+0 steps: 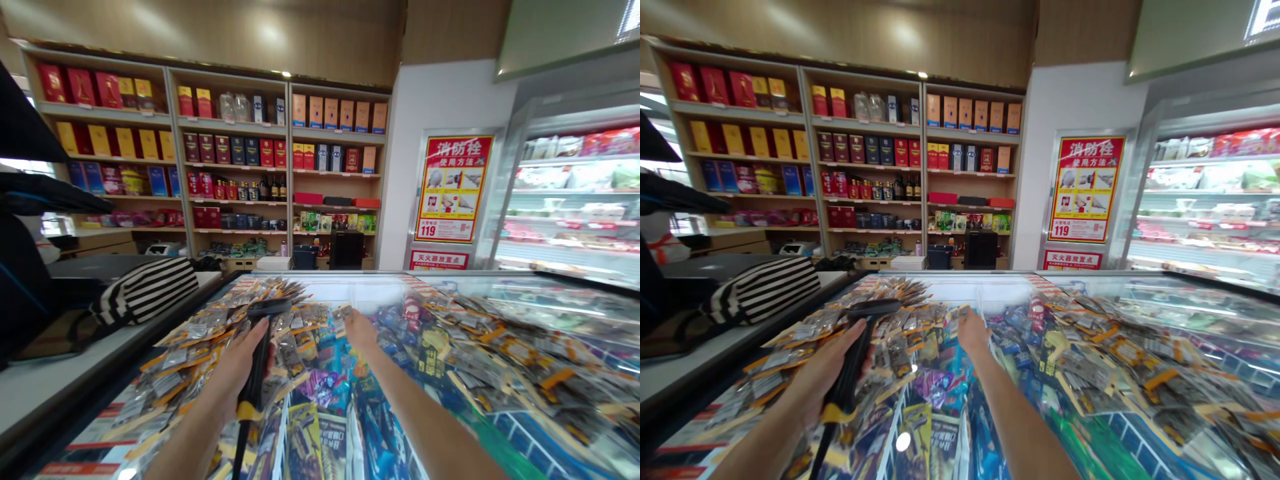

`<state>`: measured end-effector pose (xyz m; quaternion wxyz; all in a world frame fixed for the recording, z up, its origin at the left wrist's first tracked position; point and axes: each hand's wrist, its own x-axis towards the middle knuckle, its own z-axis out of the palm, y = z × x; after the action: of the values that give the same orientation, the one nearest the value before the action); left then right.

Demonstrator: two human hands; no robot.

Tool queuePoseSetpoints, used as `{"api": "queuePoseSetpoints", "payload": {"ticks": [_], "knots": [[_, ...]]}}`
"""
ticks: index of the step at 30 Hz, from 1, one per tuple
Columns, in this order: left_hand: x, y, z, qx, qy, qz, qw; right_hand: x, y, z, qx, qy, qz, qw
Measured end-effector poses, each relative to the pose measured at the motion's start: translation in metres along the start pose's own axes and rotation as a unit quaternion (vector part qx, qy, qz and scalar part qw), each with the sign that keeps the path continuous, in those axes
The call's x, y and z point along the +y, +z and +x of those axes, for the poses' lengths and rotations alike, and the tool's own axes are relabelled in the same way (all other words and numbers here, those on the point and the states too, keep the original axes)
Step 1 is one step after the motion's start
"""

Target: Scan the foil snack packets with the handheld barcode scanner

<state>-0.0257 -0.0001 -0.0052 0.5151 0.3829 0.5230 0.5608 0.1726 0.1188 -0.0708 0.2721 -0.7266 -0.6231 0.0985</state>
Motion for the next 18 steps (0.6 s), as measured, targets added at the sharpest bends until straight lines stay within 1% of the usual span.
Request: {"api": "queuePoseSetpoints", "payload": {"ticks": [2,4,6,7,8,10,13,16,18], "knots": [[0.0,-0.002,0.003,0.0,0.0,-0.001,1.0,-0.02,0.009,-0.004,-0.029,-0.03,-0.002,0.999],[0.0,-0.004,0.004,0.006,-0.006,0.008,1.0,-0.032,0.016,-0.009,-0.046,-0.06,-0.003,0.997],[-0.001,-0.004,0.005,0.021,-0.015,0.015,1.0,-0.033,0.016,-0.014,-0.045,-0.068,-0.004,0.997],[-0.001,-0.003,0.006,0.025,-0.017,0.018,0.999,-0.029,0.013,-0.016,-0.041,-0.067,-0.005,0.997],[-0.001,-0.003,0.006,0.025,-0.016,0.021,0.999,-0.021,0.007,-0.019,-0.035,-0.066,-0.008,0.997],[-0.001,-0.001,0.004,0.013,-0.017,0.029,0.999,0.003,-0.012,-0.024,-0.021,-0.071,-0.029,0.997],[-0.001,0.004,0.0,-0.015,-0.027,0.051,0.998,0.054,-0.057,-0.034,0.002,-0.061,-0.107,0.992],[-0.005,0.011,-0.006,-0.059,-0.027,0.058,0.996,0.108,-0.1,-0.047,0.027,0.004,-0.179,0.984],[-0.009,0.016,-0.01,-0.085,-0.03,0.052,0.995,0.135,-0.116,-0.055,0.022,0.05,-0.206,0.977]]}}
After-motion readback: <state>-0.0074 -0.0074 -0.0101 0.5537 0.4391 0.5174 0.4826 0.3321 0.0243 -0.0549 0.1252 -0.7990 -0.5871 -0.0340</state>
